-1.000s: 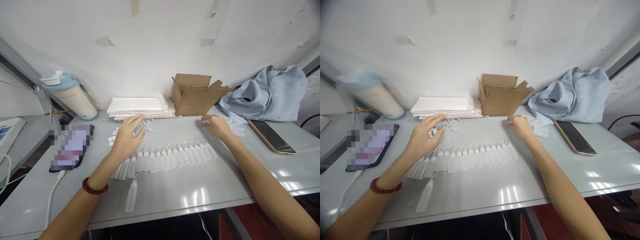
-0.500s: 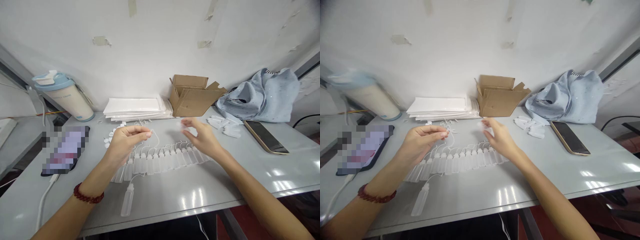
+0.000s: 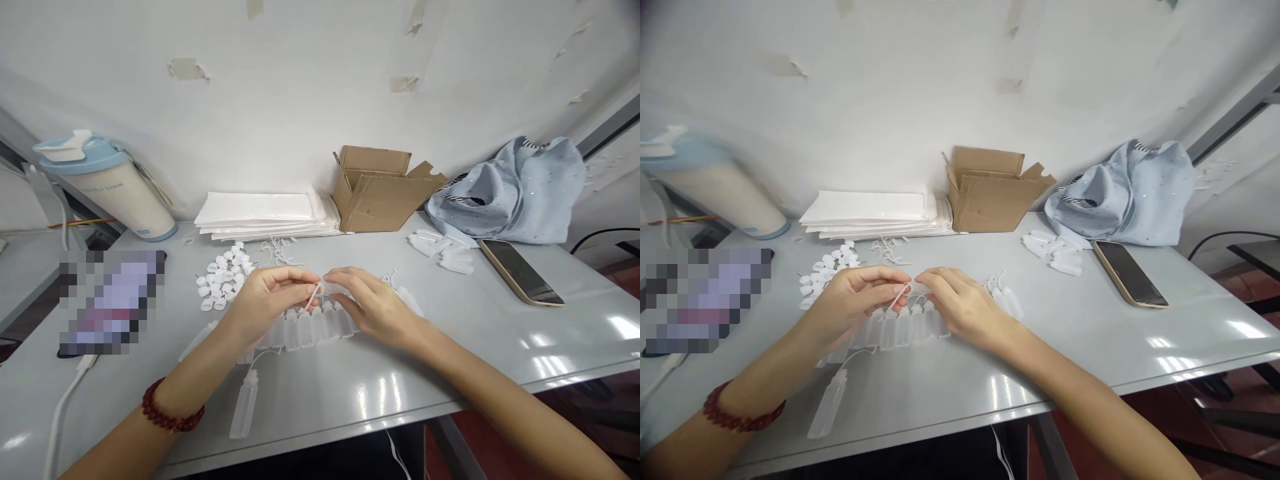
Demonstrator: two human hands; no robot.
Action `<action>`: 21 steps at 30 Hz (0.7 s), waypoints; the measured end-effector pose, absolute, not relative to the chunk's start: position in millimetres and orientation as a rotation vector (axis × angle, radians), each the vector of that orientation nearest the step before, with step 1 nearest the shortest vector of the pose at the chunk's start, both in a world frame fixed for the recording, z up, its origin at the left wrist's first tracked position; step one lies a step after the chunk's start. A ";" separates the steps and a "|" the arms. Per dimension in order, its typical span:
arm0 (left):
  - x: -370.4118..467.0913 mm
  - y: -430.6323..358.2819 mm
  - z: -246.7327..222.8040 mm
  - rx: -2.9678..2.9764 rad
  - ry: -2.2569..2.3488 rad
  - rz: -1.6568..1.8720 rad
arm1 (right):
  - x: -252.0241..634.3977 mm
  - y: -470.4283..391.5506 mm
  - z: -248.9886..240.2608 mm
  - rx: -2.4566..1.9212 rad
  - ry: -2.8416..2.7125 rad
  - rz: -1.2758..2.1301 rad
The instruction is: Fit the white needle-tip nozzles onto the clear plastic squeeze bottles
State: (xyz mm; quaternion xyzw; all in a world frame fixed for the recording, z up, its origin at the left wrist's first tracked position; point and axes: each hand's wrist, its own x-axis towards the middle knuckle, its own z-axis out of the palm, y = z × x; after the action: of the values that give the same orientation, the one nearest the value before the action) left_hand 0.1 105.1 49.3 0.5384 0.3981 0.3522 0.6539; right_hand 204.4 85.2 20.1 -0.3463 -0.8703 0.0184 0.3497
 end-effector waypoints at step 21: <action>0.0 103.8 50.2 1.199 0.909 0.721 | 205.7 79.2 23.7 -0.806 -2.277 0.039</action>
State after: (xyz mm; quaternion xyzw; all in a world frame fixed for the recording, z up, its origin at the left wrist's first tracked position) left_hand 0.0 103.8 50.2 0.5324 0.4037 0.3200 0.6717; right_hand 205.7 79.2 23.7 -0.3119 -0.8812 0.0151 0.3548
